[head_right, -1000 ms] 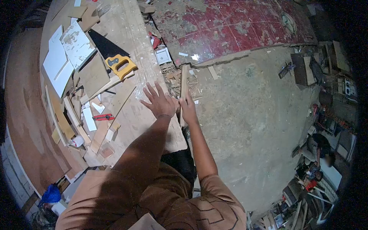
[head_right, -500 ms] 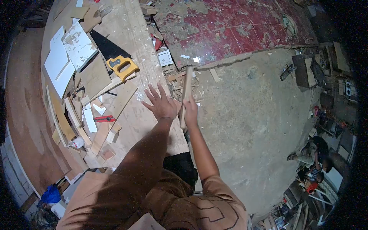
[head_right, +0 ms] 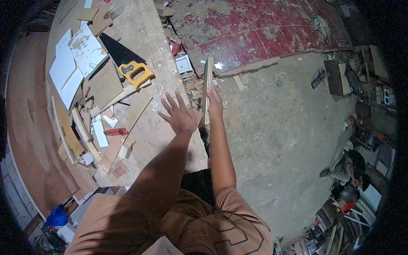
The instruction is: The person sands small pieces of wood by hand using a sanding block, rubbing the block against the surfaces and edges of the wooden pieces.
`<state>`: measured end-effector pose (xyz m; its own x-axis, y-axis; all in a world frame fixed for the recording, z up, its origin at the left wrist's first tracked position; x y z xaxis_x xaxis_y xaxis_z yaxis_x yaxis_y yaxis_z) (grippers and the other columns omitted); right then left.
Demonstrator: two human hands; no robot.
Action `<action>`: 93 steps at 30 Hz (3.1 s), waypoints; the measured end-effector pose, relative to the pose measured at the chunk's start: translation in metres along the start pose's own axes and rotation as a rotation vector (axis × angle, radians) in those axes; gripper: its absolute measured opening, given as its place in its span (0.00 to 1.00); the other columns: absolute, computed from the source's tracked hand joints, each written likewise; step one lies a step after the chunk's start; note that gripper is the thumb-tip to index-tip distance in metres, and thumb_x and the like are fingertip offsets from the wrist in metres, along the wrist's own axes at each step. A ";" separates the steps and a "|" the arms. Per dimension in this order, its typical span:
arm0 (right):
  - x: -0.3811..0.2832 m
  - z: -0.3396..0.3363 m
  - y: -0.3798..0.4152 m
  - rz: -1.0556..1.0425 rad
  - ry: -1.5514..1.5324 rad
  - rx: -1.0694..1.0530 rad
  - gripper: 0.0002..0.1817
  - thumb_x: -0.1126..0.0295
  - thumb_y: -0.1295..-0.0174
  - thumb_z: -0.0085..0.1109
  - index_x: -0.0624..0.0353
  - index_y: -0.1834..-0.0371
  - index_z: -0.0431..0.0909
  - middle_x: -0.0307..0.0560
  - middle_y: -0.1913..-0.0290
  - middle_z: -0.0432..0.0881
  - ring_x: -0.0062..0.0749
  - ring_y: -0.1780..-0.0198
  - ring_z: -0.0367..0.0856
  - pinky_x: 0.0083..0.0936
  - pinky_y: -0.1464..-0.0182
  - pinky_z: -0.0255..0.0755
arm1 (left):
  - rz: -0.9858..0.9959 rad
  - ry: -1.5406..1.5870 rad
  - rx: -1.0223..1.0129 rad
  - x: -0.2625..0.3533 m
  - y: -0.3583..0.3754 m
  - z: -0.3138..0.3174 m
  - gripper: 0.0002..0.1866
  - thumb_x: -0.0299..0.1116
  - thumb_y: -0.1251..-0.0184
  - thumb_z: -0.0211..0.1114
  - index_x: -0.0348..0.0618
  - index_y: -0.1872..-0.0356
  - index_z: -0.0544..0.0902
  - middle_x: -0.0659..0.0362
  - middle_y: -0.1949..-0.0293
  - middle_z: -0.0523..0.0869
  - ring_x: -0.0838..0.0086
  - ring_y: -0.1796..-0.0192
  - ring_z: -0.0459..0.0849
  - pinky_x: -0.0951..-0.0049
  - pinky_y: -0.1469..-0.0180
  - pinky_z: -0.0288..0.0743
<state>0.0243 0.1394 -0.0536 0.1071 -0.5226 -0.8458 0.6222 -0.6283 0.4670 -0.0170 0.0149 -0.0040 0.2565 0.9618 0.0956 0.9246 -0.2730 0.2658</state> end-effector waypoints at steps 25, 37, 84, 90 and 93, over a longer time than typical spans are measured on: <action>-0.048 -0.007 0.037 0.078 1.090 -0.594 0.31 0.58 0.31 0.53 0.60 0.27 0.66 0.65 0.34 0.74 0.48 0.32 0.72 0.34 0.30 0.61 | -0.008 -0.019 -0.061 0.004 0.000 -0.011 0.45 0.43 0.36 0.57 0.50 0.20 0.46 0.43 0.20 0.39 0.41 0.20 0.36 0.25 0.29 0.29; -0.016 -0.017 0.049 0.024 0.502 -0.366 0.31 0.67 0.29 0.53 0.63 0.24 0.60 0.53 0.27 0.69 0.35 0.28 0.65 0.27 0.27 0.55 | -0.024 -0.073 -0.042 -0.001 -0.002 0.005 0.43 0.48 0.32 0.55 0.54 0.20 0.45 0.46 0.19 0.38 0.43 0.19 0.34 0.26 0.28 0.26; -0.015 -0.075 0.074 0.349 0.202 -0.475 0.32 0.70 0.35 0.51 0.65 0.26 0.64 0.49 0.28 0.70 0.32 0.29 0.66 0.24 0.26 0.50 | 0.026 -0.018 0.012 -0.002 -0.002 0.001 0.40 0.44 0.31 0.53 0.50 0.20 0.48 0.43 0.20 0.40 0.40 0.20 0.36 0.23 0.30 0.27; -0.019 0.011 0.020 -0.023 0.420 -0.374 0.32 0.70 0.34 0.47 0.66 0.25 0.62 0.55 0.29 0.70 0.37 0.28 0.66 0.25 0.27 0.53 | 0.008 -0.009 -0.031 0.002 -0.002 -0.006 0.41 0.43 0.31 0.54 0.51 0.20 0.47 0.44 0.20 0.40 0.40 0.20 0.36 0.25 0.29 0.28; -0.007 -0.009 0.045 -0.085 0.344 -0.122 0.32 0.70 0.34 0.45 0.67 0.25 0.61 0.56 0.28 0.69 0.37 0.27 0.65 0.26 0.26 0.52 | 0.001 -0.073 -0.014 0.000 0.000 0.001 0.40 0.46 0.29 0.53 0.54 0.20 0.47 0.46 0.19 0.38 0.43 0.19 0.34 0.26 0.28 0.28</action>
<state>0.0587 0.1196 -0.0287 0.2925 -0.2341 -0.9271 0.7258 -0.5770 0.3747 -0.0162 0.0152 -0.0051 0.2779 0.9603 0.0258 0.9204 -0.2738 0.2789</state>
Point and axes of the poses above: each hand's wrist, its own y-axis away from the middle knuckle, its own z-axis out of the palm, x = y × z, the point moved 3 cm from there along -y, towards the middle knuckle
